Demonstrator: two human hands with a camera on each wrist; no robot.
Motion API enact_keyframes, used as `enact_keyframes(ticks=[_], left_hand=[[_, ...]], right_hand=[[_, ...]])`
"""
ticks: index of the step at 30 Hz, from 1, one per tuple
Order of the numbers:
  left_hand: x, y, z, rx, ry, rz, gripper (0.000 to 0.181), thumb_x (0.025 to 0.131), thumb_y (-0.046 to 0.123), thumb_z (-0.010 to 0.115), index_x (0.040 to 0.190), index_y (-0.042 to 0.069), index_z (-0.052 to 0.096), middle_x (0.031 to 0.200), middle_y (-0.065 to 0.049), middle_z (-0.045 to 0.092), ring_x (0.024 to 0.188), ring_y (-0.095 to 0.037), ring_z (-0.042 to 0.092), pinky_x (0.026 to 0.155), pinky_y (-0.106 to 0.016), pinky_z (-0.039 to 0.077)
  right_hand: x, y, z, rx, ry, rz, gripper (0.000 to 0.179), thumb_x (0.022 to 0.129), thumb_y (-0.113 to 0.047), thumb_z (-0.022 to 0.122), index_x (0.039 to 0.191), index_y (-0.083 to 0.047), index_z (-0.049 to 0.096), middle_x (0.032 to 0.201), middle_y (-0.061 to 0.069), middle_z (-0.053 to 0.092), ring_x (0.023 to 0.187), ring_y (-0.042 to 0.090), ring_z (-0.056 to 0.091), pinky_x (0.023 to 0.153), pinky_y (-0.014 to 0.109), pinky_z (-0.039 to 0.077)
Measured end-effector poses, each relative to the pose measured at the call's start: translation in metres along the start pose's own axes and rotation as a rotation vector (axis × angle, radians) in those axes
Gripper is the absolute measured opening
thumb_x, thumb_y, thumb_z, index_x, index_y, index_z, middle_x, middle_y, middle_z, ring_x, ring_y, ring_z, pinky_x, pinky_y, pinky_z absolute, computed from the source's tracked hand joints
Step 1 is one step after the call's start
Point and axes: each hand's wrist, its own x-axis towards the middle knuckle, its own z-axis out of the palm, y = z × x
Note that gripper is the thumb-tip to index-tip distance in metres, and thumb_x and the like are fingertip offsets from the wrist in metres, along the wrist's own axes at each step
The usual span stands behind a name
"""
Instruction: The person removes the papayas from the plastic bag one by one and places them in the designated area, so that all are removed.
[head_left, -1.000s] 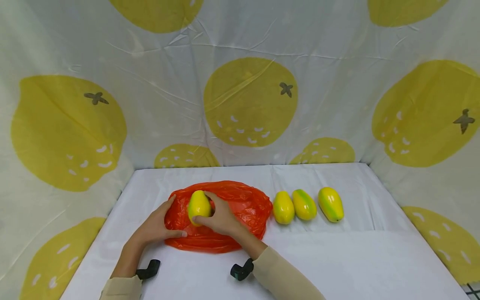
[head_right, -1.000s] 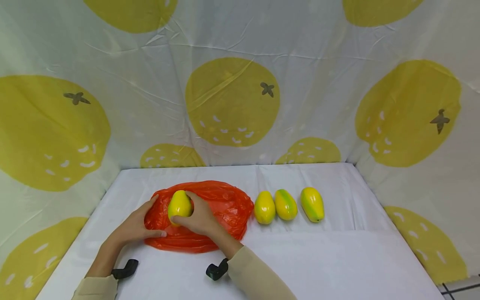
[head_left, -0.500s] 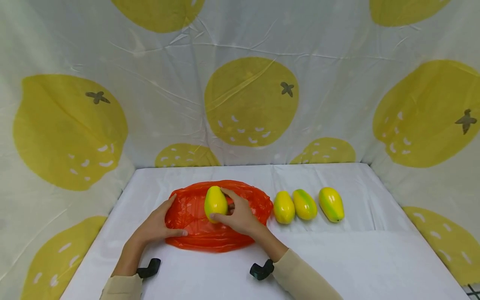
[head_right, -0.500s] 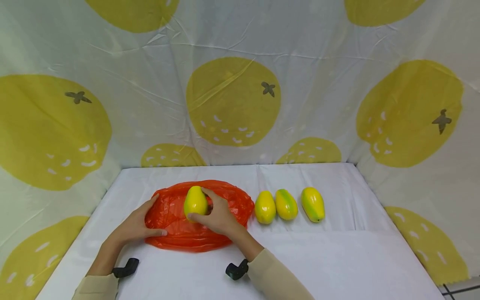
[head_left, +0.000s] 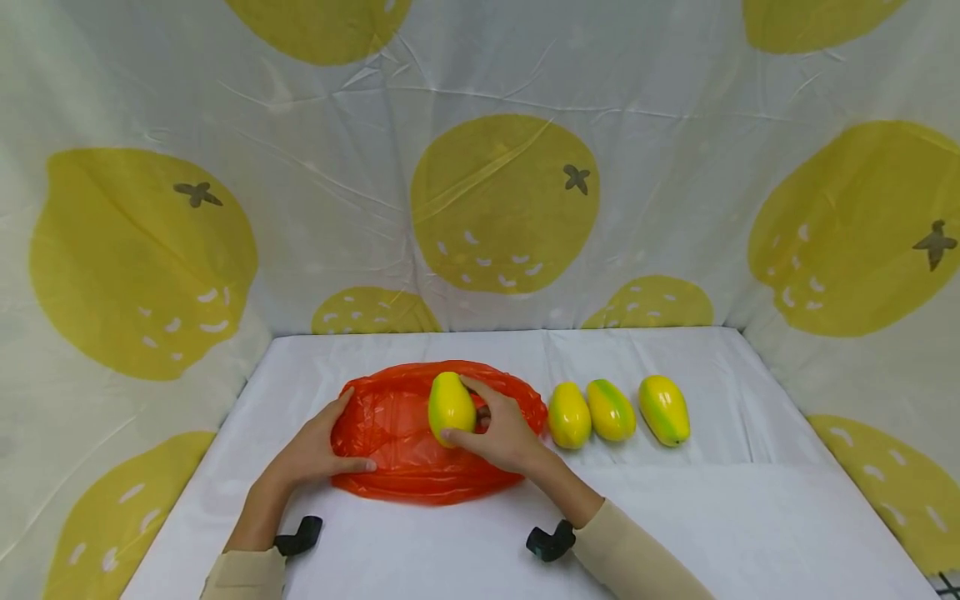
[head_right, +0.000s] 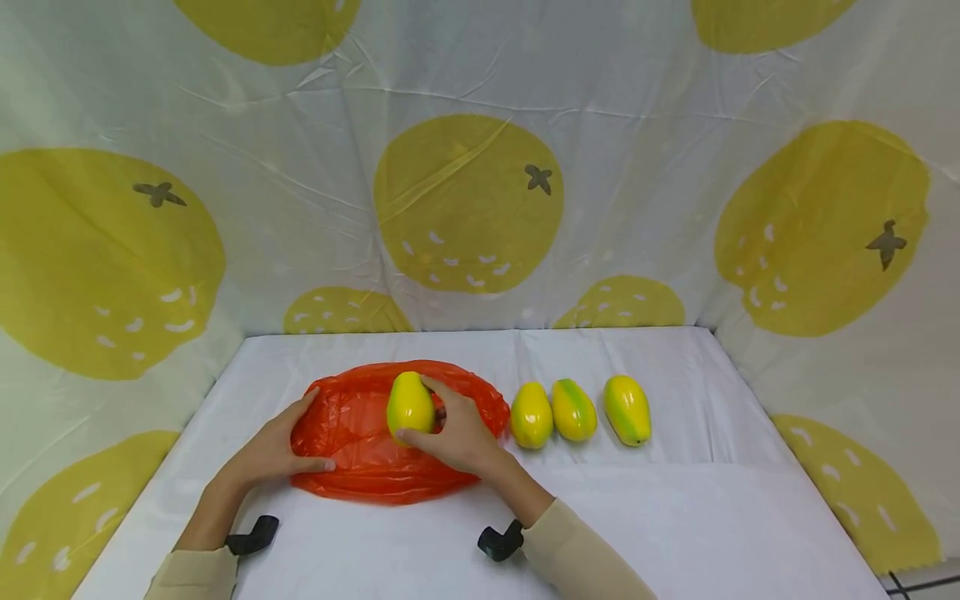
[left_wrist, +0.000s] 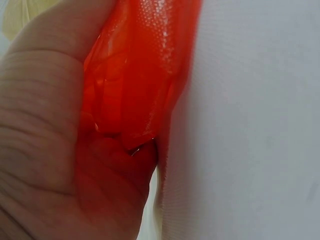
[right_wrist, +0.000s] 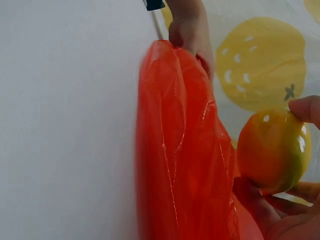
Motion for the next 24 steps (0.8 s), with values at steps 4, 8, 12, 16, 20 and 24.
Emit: enact_keyframes(ticks=[4, 8, 12, 16, 20, 24], left_hand=[[0.0, -0.001, -0.001, -0.005, 0.004, 0.014, 0.13, 0.07, 0.058, 0.089, 0.165, 0.007, 0.017, 0.164, -0.022, 0.033, 0.145, -0.047, 0.039, 0.101, -0.064, 0.053], [0.0, -0.001, 0.0, -0.015, 0.004, 0.017, 0.13, 0.07, 0.057, 0.089, 0.165, 0.007, 0.017, 0.164, -0.022, 0.033, 0.144, -0.047, 0.039, 0.099, -0.062, 0.055], [0.0, -0.001, 0.0, -0.008, 0.005, 0.009, 0.13, 0.07, 0.058, 0.089, 0.165, 0.007, 0.016, 0.164, -0.022, 0.033, 0.145, -0.047, 0.039, 0.101, -0.063, 0.054], [-0.001, 0.0, 0.0, -0.001, 0.007, 0.008, 0.13, 0.07, 0.058, 0.089, 0.165, 0.007, 0.016, 0.164, -0.023, 0.032, 0.145, -0.047, 0.038, 0.103, -0.065, 0.051], [0.0, -0.001, 0.0, 0.001, 0.006, 0.012, 0.13, 0.07, 0.058, 0.088, 0.165, 0.006, 0.016, 0.164, -0.023, 0.033, 0.145, -0.047, 0.038, 0.103, -0.065, 0.051], [0.001, -0.002, 0.0, -0.007, 0.005, 0.002, 0.13, 0.07, 0.058, 0.089, 0.165, 0.007, 0.016, 0.163, -0.023, 0.033, 0.144, -0.047, 0.039, 0.102, -0.064, 0.052]], right_hand=[[-0.003, 0.001, -0.008, -0.02, 0.007, 0.012, 0.088, 0.084, -0.053, 0.081, 0.158, -0.032, 0.038, 0.141, -0.003, 0.058, 0.108, 0.017, 0.063, 0.087, 0.033, 0.062], [-0.007, 0.003, -0.017, -0.017, 0.026, 0.028, 0.088, 0.083, -0.054, 0.082, 0.157, -0.035, 0.039, 0.141, -0.005, 0.057, 0.108, 0.017, 0.064, 0.086, 0.033, 0.062], [-0.009, 0.005, -0.025, 0.004, 0.043, 0.012, 0.086, 0.083, -0.049, 0.083, 0.157, -0.037, 0.039, 0.143, -0.006, 0.056, 0.107, 0.018, 0.067, 0.088, 0.032, 0.062], [-0.014, 0.005, -0.035, 0.005, 0.06, 0.014, 0.084, 0.084, -0.047, 0.083, 0.156, -0.035, 0.041, 0.146, -0.004, 0.056, 0.111, 0.019, 0.066, 0.092, 0.034, 0.062], [-0.02, 0.006, -0.049, 0.003, 0.082, 0.028, 0.084, 0.084, -0.046, 0.084, 0.155, -0.036, 0.041, 0.144, -0.004, 0.057, 0.114, 0.019, 0.065, 0.093, 0.036, 0.062], [-0.024, 0.01, -0.063, -0.017, 0.111, 0.017, 0.084, 0.084, -0.045, 0.084, 0.156, -0.036, 0.04, 0.147, -0.004, 0.054, 0.114, 0.02, 0.065, 0.093, 0.036, 0.062]])
